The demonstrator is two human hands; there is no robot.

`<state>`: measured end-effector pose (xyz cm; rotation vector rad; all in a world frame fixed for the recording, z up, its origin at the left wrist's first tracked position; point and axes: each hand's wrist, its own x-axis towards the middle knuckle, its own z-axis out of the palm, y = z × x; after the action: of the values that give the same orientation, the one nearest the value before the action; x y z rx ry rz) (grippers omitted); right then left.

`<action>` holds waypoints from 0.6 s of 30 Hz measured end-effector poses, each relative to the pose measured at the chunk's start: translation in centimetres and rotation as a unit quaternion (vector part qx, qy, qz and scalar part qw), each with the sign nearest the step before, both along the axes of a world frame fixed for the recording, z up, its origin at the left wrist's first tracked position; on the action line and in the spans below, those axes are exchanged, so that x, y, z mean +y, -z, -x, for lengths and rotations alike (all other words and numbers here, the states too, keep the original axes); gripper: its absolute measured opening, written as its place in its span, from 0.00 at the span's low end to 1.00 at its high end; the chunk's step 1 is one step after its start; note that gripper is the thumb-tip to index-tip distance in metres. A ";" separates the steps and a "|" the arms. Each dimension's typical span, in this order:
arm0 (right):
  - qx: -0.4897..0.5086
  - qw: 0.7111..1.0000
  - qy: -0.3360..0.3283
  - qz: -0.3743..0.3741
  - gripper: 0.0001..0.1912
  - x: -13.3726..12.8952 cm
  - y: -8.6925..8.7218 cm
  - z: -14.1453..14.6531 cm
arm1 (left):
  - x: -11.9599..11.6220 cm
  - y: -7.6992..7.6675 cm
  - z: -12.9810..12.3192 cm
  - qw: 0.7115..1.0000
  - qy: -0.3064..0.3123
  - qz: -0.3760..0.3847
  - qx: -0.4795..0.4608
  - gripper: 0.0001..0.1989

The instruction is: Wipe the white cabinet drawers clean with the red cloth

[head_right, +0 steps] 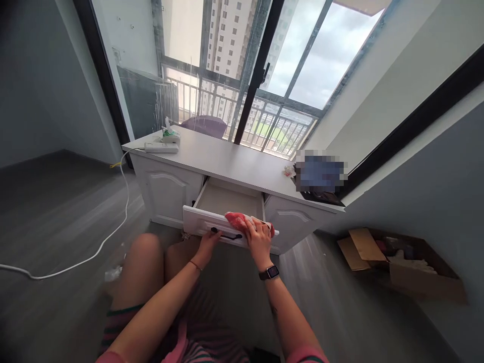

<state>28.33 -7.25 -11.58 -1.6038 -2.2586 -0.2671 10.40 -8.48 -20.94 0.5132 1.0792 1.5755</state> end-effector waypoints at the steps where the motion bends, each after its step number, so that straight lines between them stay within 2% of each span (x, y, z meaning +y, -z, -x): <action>1: 0.004 1.000 0.009 -0.011 0.23 0.0 0.3 -1.7 | 0.0 0.1 0.0 1.000 0.003 0.000 -0.012 0.22; 4: 0.026 0.998 0.023 -0.047 0.24 0.0 1.4 -5.4 | 0.2 -0.2 -0.1 0.999 0.007 0.003 -0.038 0.23; 7: 0.063 0.994 0.035 -0.078 0.24 0.1 3.0 -6.8 | 0.4 -0.3 -0.3 0.998 0.011 0.008 -0.054 0.22; 11: 0.142 0.976 0.065 -0.152 0.24 0.5 6.5 -6.0 | 0.6 0.1 -0.3 0.997 0.007 0.016 -0.069 0.22; 15: 0.241 0.932 0.068 -0.262 0.23 0.9 10.2 -4.3 | 0.8 0.4 -0.7 0.996 -0.011 0.020 -0.087 0.23; 18: 0.259 0.933 0.030 -0.248 0.22 1.2 11.0 -3.0 | 0.7 0.5 -1.0 0.995 -0.029 0.011 -0.097 0.22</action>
<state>31.36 -6.09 -22.61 -1.2830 -1.5851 -0.3481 11.38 -7.76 -21.45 0.3095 0.9704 1.6252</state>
